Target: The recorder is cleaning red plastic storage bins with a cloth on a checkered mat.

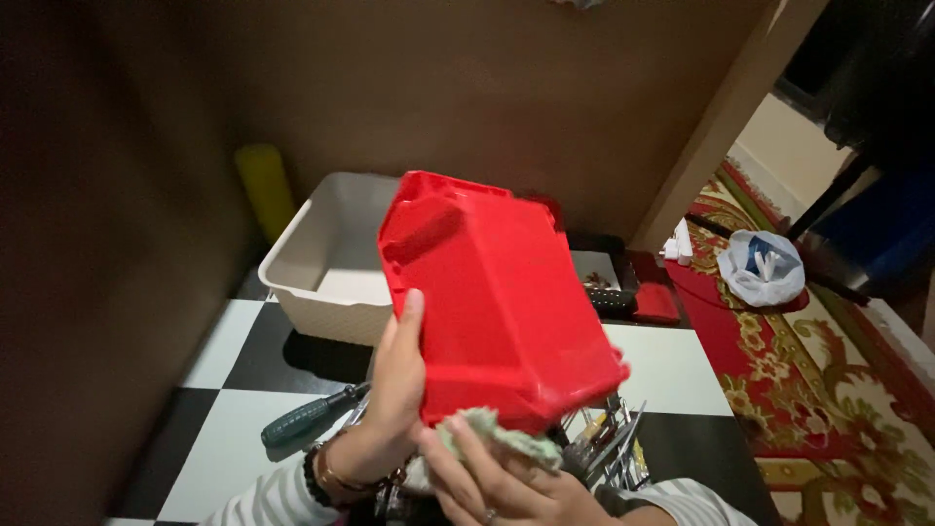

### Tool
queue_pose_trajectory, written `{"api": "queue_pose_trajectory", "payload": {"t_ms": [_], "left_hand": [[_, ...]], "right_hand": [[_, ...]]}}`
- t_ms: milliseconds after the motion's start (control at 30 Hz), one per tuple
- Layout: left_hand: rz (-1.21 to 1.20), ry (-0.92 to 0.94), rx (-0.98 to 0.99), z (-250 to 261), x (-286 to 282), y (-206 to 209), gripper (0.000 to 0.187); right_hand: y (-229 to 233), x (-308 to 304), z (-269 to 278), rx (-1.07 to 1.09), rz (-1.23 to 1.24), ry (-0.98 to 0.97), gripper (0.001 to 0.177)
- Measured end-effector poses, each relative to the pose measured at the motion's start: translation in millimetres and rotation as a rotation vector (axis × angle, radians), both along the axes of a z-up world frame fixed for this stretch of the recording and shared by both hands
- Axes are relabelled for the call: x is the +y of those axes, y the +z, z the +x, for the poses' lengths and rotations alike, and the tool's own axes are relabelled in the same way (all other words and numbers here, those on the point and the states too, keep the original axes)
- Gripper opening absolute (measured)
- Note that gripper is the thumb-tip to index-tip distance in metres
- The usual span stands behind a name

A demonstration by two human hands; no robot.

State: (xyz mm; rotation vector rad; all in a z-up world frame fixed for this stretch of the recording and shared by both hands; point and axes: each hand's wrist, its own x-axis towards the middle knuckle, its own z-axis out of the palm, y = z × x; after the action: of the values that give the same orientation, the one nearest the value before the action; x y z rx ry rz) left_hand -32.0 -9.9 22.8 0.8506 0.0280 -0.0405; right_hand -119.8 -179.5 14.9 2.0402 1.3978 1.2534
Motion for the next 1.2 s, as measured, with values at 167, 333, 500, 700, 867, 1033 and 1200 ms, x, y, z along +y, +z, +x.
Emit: {"api": "queue_pose_trajectory", "payload": {"t_ms": [167, 333, 500, 700, 867, 1033, 1200], "left_hand": [[-0.223, -0.202, 0.146, 0.5, 14.0, 13.6, 0.059], [-0.348, -0.201, -0.051, 5.9, 22.1, -17.5, 0.047], [-0.304, -0.214, -0.048, 15.2, 20.7, -33.3, 0.040], [0.018, -0.260, -0.302, 51.8, 25.2, -65.1, 0.048], [0.198, -0.091, -0.307, 23.3, 8.8, -21.3, 0.062], [0.334, -0.287, -0.474, 9.5, 10.6, -12.6, 0.058], [0.830, -0.233, -0.499, -7.6, 6.9, 14.6, 0.048]], "right_hand": [[-3.5, -16.4, 44.0, -0.068, 0.128, 0.301, 0.023], [-33.2, -65.9, 84.7, -0.098, 0.318, 0.378, 0.021], [-51.5, -63.0, 65.9, -0.009, 0.520, 0.276, 0.022], [26.6, -25.4, 12.1, 0.043, 0.645, 0.223, 0.020], [64.1, -48.9, 30.8, 0.151, 0.748, 0.160, 0.019], [54.6, -98.3, 58.5, 0.266, 1.156, 0.067, 0.025], [75.6, -98.9, 41.5, 0.647, 1.100, 0.030, 0.029]]}}
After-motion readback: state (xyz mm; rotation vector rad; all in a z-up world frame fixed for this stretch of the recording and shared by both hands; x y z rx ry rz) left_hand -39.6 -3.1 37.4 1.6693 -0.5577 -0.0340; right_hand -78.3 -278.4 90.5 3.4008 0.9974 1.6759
